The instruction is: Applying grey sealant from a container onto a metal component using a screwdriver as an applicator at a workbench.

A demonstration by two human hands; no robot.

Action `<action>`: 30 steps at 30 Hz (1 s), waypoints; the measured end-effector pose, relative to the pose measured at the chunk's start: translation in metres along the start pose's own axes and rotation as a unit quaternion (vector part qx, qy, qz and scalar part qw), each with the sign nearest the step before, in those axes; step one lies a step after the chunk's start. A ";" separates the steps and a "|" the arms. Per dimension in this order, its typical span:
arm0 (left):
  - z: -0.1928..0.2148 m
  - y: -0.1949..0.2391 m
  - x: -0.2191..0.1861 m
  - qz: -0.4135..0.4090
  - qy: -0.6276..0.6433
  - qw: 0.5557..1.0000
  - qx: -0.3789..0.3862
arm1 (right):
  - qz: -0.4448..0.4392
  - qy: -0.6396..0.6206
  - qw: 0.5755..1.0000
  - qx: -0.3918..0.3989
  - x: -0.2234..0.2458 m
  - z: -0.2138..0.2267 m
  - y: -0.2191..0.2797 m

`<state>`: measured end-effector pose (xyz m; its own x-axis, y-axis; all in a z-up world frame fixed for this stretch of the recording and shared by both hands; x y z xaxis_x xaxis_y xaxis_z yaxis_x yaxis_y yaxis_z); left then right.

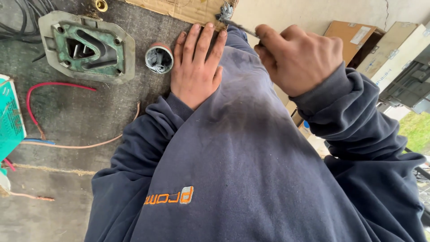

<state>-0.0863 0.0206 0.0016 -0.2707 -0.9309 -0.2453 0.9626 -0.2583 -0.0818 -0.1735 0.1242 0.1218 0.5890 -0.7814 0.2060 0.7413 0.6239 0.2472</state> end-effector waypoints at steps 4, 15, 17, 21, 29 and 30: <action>-0.001 0.001 0.003 0.002 0.023 1.000 -0.006 | 0.032 0.037 0.999 0.012 0.014 -0.001 0.005; -0.007 0.002 0.004 -0.009 0.042 0.999 0.004 | 0.029 0.086 0.996 0.003 0.017 0.000 -0.004; -0.009 0.004 0.004 -0.009 0.045 0.999 0.006 | 0.045 0.074 0.996 -0.003 0.025 0.001 -0.002; -0.012 0.006 0.003 -0.009 0.043 0.999 0.003 | -0.005 0.099 0.995 0.032 0.017 0.003 -0.003; -0.013 0.007 -0.001 -0.024 0.031 0.999 -0.013 | 0.011 0.127 0.992 -0.026 0.019 0.001 0.002; -0.012 0.006 0.000 -0.017 0.033 0.999 -0.001 | 0.018 0.145 0.988 -0.043 0.022 0.002 0.003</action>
<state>-0.0805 0.0219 -0.0108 -0.3037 -0.9026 -0.3052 0.9528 -0.2893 -0.0924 -0.1587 0.1091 0.1291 0.6741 -0.7353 -0.0704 0.7352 0.6586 0.1604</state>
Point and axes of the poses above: each hand's wrist, its own y-axis away from the middle knuckle, its own z-axis out of the back of the hand, x = y × z, the point moved 10 cm from there along -y, towards the middle knuckle, and after that the axes turned 14 degrees about -y, right-handed, at the moved point
